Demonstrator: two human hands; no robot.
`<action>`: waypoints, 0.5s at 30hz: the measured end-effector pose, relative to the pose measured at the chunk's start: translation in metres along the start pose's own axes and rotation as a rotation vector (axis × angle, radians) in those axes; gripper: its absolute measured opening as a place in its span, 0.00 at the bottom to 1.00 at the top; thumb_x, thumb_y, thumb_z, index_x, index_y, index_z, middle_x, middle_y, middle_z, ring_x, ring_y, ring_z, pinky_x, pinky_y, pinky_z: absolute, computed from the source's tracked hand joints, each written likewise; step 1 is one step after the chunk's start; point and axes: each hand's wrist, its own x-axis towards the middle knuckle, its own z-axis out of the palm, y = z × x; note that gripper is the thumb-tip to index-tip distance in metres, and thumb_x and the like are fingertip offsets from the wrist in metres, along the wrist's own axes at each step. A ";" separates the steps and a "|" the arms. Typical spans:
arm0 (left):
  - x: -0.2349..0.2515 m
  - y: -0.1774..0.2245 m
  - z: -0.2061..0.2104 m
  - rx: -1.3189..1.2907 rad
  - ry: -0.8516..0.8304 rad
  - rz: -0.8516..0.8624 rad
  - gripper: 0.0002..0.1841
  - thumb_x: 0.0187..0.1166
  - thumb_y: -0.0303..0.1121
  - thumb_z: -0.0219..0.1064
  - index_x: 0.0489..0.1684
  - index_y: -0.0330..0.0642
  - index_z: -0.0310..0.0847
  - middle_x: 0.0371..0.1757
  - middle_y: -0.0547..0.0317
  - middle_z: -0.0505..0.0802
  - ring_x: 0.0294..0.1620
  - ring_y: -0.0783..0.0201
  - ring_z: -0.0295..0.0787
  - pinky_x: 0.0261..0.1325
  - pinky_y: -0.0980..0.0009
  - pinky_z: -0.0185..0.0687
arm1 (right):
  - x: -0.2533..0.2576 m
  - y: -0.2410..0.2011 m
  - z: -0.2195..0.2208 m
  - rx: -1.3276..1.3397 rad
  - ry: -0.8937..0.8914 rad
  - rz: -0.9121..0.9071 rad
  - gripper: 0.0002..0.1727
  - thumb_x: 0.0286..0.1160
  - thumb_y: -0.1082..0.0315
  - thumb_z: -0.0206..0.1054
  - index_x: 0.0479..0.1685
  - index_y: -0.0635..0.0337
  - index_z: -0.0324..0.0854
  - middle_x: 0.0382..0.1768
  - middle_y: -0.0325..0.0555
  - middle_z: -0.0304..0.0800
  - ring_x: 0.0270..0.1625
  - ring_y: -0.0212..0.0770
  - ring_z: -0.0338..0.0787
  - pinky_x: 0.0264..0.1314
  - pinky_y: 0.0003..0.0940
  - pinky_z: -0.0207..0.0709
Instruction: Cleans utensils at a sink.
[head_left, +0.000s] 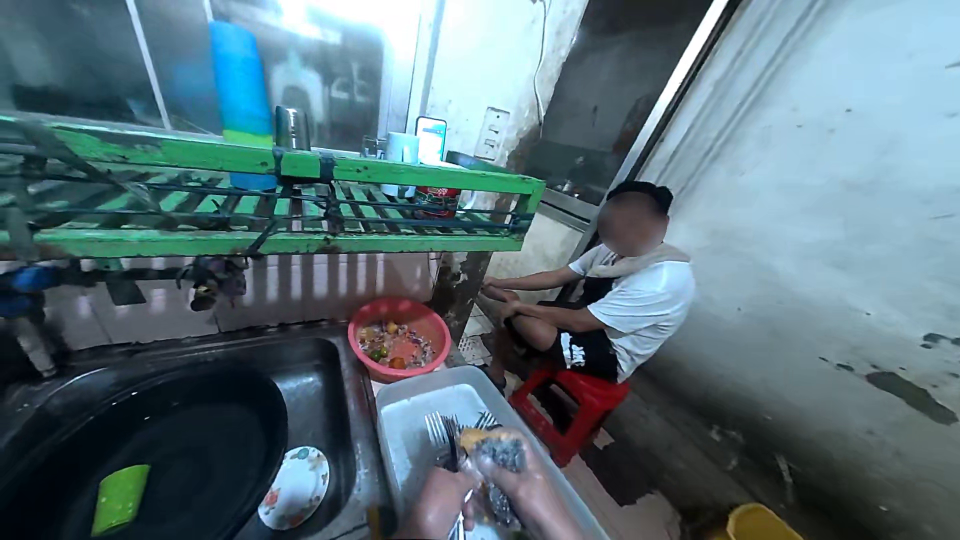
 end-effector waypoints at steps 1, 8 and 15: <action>-0.001 0.000 0.000 0.011 0.023 0.006 0.04 0.86 0.26 0.62 0.49 0.36 0.74 0.21 0.62 0.80 0.15 0.71 0.75 0.21 0.77 0.75 | 0.003 0.002 0.001 -0.060 -0.022 -0.001 0.32 0.65 0.76 0.77 0.73 0.67 0.72 0.58 0.57 0.89 0.58 0.44 0.91 0.64 0.44 0.85; 0.003 0.002 0.000 -0.010 0.118 0.016 0.10 0.85 0.29 0.66 0.55 0.32 0.75 0.25 0.59 0.81 0.16 0.70 0.75 0.22 0.76 0.76 | 0.042 -0.012 -0.027 -0.072 0.175 0.004 0.34 0.73 0.71 0.75 0.79 0.67 0.69 0.62 0.61 0.87 0.60 0.49 0.90 0.64 0.48 0.84; 0.000 0.001 0.002 -0.070 0.090 0.042 0.11 0.87 0.32 0.64 0.53 0.32 0.76 0.26 0.56 0.85 0.18 0.68 0.81 0.25 0.74 0.82 | 0.020 -0.009 -0.007 -0.005 0.082 0.056 0.30 0.66 0.76 0.78 0.72 0.68 0.75 0.56 0.58 0.89 0.55 0.45 0.91 0.60 0.44 0.86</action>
